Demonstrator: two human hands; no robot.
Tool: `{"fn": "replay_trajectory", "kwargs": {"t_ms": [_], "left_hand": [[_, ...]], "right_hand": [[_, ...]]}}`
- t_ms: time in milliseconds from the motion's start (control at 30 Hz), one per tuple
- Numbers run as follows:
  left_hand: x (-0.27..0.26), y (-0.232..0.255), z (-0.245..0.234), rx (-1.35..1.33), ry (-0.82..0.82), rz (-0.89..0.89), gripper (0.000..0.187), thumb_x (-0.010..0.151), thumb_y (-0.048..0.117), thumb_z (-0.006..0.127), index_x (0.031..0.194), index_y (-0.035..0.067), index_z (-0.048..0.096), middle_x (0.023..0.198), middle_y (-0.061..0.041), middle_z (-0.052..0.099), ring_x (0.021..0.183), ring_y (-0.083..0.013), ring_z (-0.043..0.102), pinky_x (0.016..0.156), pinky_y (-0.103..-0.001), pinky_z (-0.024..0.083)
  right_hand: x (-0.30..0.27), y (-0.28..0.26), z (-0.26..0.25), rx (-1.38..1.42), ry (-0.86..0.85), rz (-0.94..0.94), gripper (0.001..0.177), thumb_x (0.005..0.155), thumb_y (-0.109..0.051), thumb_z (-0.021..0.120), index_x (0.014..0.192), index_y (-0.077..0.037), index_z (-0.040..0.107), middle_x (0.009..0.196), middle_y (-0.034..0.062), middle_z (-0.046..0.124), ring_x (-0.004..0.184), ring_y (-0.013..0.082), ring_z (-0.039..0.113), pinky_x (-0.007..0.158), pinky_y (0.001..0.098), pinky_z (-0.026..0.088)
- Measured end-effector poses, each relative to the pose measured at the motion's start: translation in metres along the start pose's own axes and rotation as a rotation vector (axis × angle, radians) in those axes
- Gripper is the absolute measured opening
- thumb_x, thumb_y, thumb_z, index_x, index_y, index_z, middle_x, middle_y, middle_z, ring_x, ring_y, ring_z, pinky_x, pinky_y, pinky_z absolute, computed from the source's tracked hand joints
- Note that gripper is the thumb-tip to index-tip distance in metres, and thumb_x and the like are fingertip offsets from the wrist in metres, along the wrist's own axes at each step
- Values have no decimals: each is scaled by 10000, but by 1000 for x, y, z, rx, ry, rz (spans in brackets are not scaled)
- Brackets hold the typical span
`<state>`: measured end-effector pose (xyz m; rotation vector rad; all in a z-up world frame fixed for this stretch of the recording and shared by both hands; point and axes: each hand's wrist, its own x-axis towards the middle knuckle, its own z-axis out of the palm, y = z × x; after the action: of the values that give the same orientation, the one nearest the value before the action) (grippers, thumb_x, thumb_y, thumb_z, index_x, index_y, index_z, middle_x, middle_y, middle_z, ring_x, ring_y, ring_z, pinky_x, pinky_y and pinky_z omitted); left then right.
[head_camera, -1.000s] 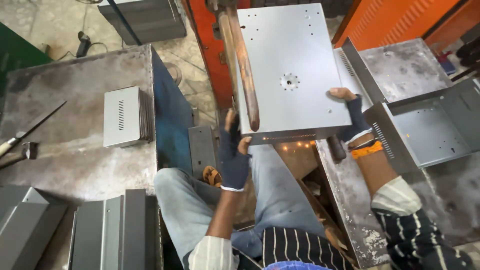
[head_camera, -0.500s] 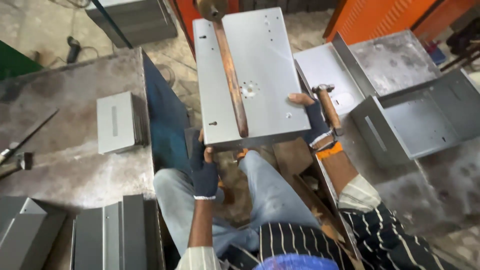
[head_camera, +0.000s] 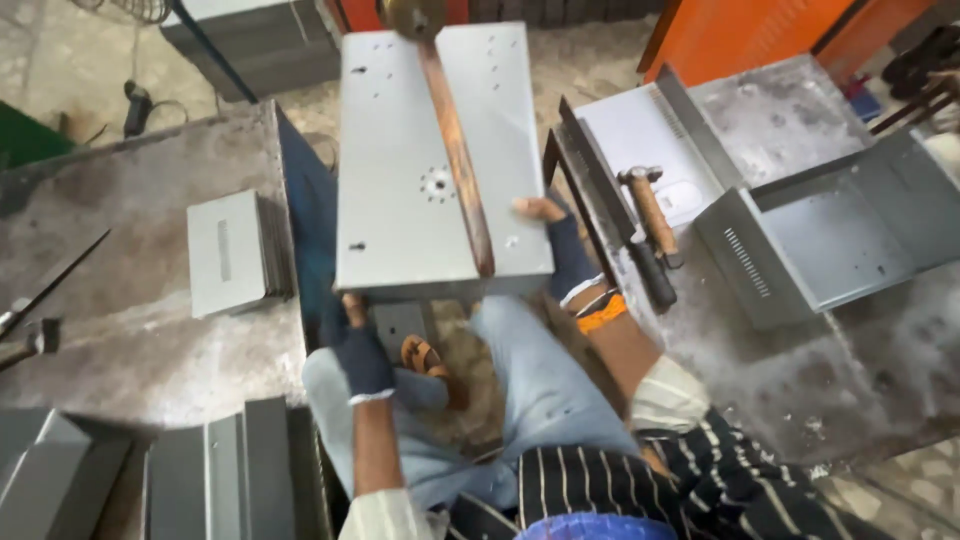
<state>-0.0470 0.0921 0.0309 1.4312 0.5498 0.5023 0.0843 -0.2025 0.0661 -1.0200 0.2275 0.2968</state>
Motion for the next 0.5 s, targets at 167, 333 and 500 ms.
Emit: {"fn": "replay_trajectory", "kwargs": {"t_ms": [167, 333, 500], "left_hand": [[6, 25, -4, -148, -131, 287, 405, 1060, 295, 599, 1287, -39, 625, 1150, 2, 668, 1038, -79, 595, 918, -262, 501], [32, 10, -18, -262, -104, 270, 391, 1097, 319, 575, 1247, -35, 650, 1101, -2, 680, 1011, -86, 596, 914, -275, 508], [38, -28, -27, -322, -37, 238, 324, 1110, 222, 643, 1286, -49, 672, 1017, -11, 638, 924, -105, 542, 866, -296, 480]], "right_hand": [[-2, 1, 28, -22, -134, -163, 439, 824, -312, 669, 1174, -46, 694, 996, 60, 737, 893, 168, 718, 810, 318, 587], [20, 35, 30, 27, -120, -199, 369, 895, -254, 679, 1178, -19, 673, 1033, 58, 723, 950, 165, 694, 859, 313, 574], [17, 32, 30, 44, -229, -186, 351, 880, -211, 671, 1193, -51, 680, 1025, 50, 725, 923, 171, 694, 820, 328, 577]]}}
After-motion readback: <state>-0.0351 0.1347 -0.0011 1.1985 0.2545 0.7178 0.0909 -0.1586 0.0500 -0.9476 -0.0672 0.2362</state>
